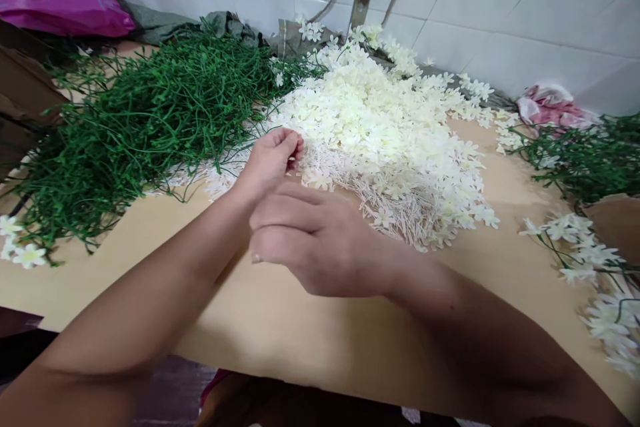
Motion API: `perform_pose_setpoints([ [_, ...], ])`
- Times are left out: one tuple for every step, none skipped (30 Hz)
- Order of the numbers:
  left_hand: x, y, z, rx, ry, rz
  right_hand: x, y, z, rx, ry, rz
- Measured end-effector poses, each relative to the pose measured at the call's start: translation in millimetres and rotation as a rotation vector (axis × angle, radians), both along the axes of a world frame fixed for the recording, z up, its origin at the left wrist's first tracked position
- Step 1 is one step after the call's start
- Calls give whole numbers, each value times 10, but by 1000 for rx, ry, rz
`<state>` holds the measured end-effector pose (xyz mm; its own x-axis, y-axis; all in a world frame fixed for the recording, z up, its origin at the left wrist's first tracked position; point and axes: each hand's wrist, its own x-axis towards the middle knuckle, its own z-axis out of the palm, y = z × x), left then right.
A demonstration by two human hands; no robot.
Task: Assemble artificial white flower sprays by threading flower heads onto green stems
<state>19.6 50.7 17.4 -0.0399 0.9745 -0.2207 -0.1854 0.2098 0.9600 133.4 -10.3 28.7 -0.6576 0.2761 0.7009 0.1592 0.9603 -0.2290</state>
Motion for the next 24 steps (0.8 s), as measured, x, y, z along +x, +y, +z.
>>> perform_pose_setpoints([
  [1,-5,3,32,15,-37,-14,-6,18,-50,-9,-22],
  [7,-20,1,73,29,-68,-2,24,22,-142,3,-70],
  [17,-41,-5,108,45,-91,37,87,15,-263,52,-140],
  [26,-62,-17,150,62,-91,99,172,-1,-398,126,-219],
  [32,-79,-34,189,85,-81,179,270,-21,-526,191,-303],
  [34,-88,-53,224,118,-70,268,370,-43,-630,236,-377],
  [32,-89,-76,253,160,-59,356,463,-68,-702,262,-445],
  [26,-82,-100,274,209,-56,436,543,-92,-738,273,-508],
  [17,-70,-124,294,259,-60,500,604,-116,-739,278,-562],
  [8,-56,-148,315,303,-69,545,647,-139,-717,281,-607],
  [0,-42,-172,334,341,-81,569,672,-160,-690,280,-633],
  [-6,-30,-194,350,373,-89,572,682,-178,-667,275,-636],
  [-10,-23,-213,365,399,-98,560,679,-194,-653,262,-617],
  [-12,-20,-230,379,418,-110,537,669,-205,-646,239,-578],
  [-11,-20,-244,389,430,-123,508,655,-214,-639,211,-534],
  [-9,-23,-255,397,434,-140,478,639,-219,-629,180,-498],
  [-6,-28,-264,404,431,-161,452,624,-222,-619,152,-473],
  [-3,-33,-271,412,423,-184,430,609,-221,-614,132,-460],
  [0,-39,-276,418,413,-205,413,595,-217,-619,121,-455],
  [4,-45,-279,422,404,-221,402,583,-210,-632,119,-454],
  [7,-50,-282,424,398,-231,394,572,-201,-652,121,-452],
  [10,-56,-285,427,396,-239,389,563,-191,-671,123,-454],
  [13,-62,-287,431,399,-245,386,555,-180,-684,123,-460],
  [17,-68,-289,438,407,-254,385,551,-172,-691,117,-473],
])
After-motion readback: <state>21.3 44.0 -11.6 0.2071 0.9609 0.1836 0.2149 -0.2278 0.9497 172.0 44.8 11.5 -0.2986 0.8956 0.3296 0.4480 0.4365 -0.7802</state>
